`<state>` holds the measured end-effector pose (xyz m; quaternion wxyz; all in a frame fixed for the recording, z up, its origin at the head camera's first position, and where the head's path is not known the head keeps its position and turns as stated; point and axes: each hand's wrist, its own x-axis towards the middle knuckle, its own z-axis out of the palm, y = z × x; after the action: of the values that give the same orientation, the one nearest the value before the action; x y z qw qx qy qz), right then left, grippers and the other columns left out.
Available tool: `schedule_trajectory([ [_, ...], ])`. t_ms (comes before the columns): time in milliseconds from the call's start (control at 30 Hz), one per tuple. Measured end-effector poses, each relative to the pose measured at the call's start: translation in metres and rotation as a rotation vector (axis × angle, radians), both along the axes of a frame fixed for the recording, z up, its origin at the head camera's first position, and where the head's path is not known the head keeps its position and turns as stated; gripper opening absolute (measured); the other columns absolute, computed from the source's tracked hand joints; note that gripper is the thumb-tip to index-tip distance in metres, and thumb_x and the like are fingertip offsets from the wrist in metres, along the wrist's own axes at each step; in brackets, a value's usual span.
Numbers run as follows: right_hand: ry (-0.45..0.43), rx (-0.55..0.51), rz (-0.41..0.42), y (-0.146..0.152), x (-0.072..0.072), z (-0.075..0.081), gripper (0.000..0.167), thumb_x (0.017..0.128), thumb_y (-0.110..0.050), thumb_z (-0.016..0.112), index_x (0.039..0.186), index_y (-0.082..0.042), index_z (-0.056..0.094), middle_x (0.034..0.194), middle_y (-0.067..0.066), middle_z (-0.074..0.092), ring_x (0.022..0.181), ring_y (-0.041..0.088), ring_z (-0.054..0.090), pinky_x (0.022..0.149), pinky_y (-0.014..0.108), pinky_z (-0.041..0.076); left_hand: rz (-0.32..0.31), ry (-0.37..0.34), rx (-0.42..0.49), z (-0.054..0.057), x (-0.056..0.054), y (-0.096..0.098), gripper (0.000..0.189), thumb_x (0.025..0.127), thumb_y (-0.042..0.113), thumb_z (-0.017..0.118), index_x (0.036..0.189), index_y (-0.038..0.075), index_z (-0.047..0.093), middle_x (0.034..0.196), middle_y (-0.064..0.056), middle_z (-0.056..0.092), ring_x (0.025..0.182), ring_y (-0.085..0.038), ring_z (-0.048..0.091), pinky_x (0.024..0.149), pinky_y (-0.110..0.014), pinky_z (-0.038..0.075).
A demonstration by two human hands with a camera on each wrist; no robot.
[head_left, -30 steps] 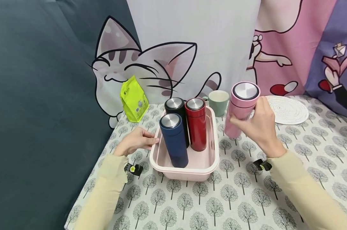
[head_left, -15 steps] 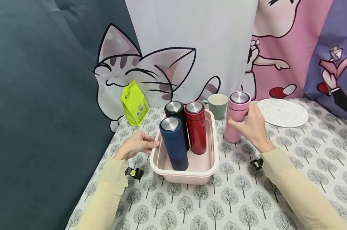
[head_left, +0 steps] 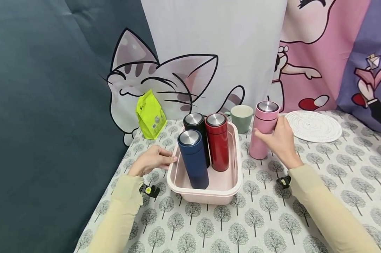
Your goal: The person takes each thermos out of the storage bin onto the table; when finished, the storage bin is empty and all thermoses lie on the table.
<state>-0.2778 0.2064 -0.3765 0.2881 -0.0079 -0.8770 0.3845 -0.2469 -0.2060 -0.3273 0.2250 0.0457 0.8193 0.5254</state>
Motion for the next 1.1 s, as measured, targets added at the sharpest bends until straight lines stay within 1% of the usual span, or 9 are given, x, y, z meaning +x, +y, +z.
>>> schedule_trajectory([
  [133,-0.067,-0.014,0.002,0.005,0.005,0.0,0.064,0.08,-0.038,0.077,0.118,0.005,0.048,0.103,0.02,0.053,0.093,0.033,0.05,0.073,0.04,0.043,0.009,-0.006,-0.002,-0.003,0.0,0.004,0.037,0.092,0.007,0.068,0.123,-0.013,0.06,0.112,-0.024,0.068,0.088,-0.019,0.071,0.08,-0.033,0.063],
  [300,-0.094,0.013,0.052,0.015,0.015,0.001,0.069,0.078,-0.043,0.08,0.122,0.003,0.052,0.111,0.025,0.06,0.102,0.04,0.056,0.085,0.051,0.048,0.022,-0.006,0.015,-0.011,0.005,0.009,0.036,0.092,0.007,0.067,0.121,-0.014,0.061,0.112,-0.026,0.068,0.089,-0.02,0.072,0.08,-0.033,0.063],
  [400,-0.119,0.023,0.077,0.02,0.024,0.001,0.077,0.078,-0.044,0.081,0.132,0.002,0.051,0.122,0.028,0.06,0.111,0.044,0.056,0.094,0.059,0.046,0.033,-0.02,0.028,-0.017,0.01,0.01,0.035,0.092,0.007,0.068,0.12,-0.013,0.061,0.113,-0.026,0.068,0.089,-0.021,0.072,0.08,-0.034,0.063],
  [500,-0.153,0.008,0.064,0.022,0.035,0.003,0.087,0.079,-0.047,0.079,0.139,0.004,0.045,0.128,0.03,0.056,0.117,0.045,0.053,0.1,0.061,0.042,0.041,-0.021,0.032,-0.021,0.013,0.01,0.034,0.092,0.007,0.067,0.12,-0.013,0.062,0.112,-0.025,0.069,0.09,-0.021,0.072,0.08,-0.034,0.063],
  [600,-0.152,-0.024,0.031,0.021,0.048,0.008,0.088,0.078,-0.049,0.079,0.138,0.006,0.044,0.124,0.029,0.057,0.114,0.043,0.053,0.099,0.06,0.042,0.043,-0.008,0.027,-0.02,0.013,0.009,0.035,0.092,0.007,0.067,0.12,-0.013,0.061,0.113,-0.026,0.068,0.091,-0.024,0.072,0.08,-0.034,0.063],
  [733,-0.081,-0.034,0.011,0.014,0.064,0.014,0.075,0.077,-0.042,0.083,0.128,0.003,0.052,0.112,0.021,0.063,0.103,0.034,0.058,0.091,0.046,0.045,0.03,0.007,0.017,-0.016,0.011,0.008,0.037,0.092,0.007,0.067,0.121,-0.014,0.06,0.114,-0.028,0.067,0.093,-0.025,0.072,0.081,-0.035,0.063],
  [867,-0.001,-0.026,0.062,-0.001,0.075,0.022,0.066,0.074,-0.033,0.086,0.123,0.0,0.057,0.109,0.017,0.067,0.099,0.03,0.061,0.086,0.032,0.045,0.013,0.012,0.015,-0.01,0.01,0.007,0.037,0.092,0.007,0.067,0.122,-0.015,0.06,0.116,-0.028,0.067,0.094,-0.026,0.072,0.081,-0.035,0.063],
  [1033,0.002,-0.084,0.182,-0.024,0.073,0.035,0.066,0.074,-0.035,0.087,0.123,-0.002,0.057,0.113,0.014,0.066,0.103,0.027,0.062,0.086,0.013,0.046,0.017,0.029,0.008,-0.003,0.009,0.006,0.035,0.093,0.006,0.066,0.121,-0.014,0.061,0.115,-0.028,0.067,0.094,-0.025,0.072,0.081,-0.035,0.063],
  [1100,-0.008,-0.118,0.222,-0.033,0.069,0.038,0.065,0.075,-0.033,0.086,0.123,-0.002,0.056,0.113,0.014,0.067,0.105,0.027,0.063,0.09,0.011,0.049,0.023,0.034,0.001,-0.001,0.009,0.005,0.035,0.093,0.007,0.066,0.121,-0.014,0.061,0.114,-0.027,0.068,0.092,-0.023,0.072,0.081,-0.034,0.063],
])
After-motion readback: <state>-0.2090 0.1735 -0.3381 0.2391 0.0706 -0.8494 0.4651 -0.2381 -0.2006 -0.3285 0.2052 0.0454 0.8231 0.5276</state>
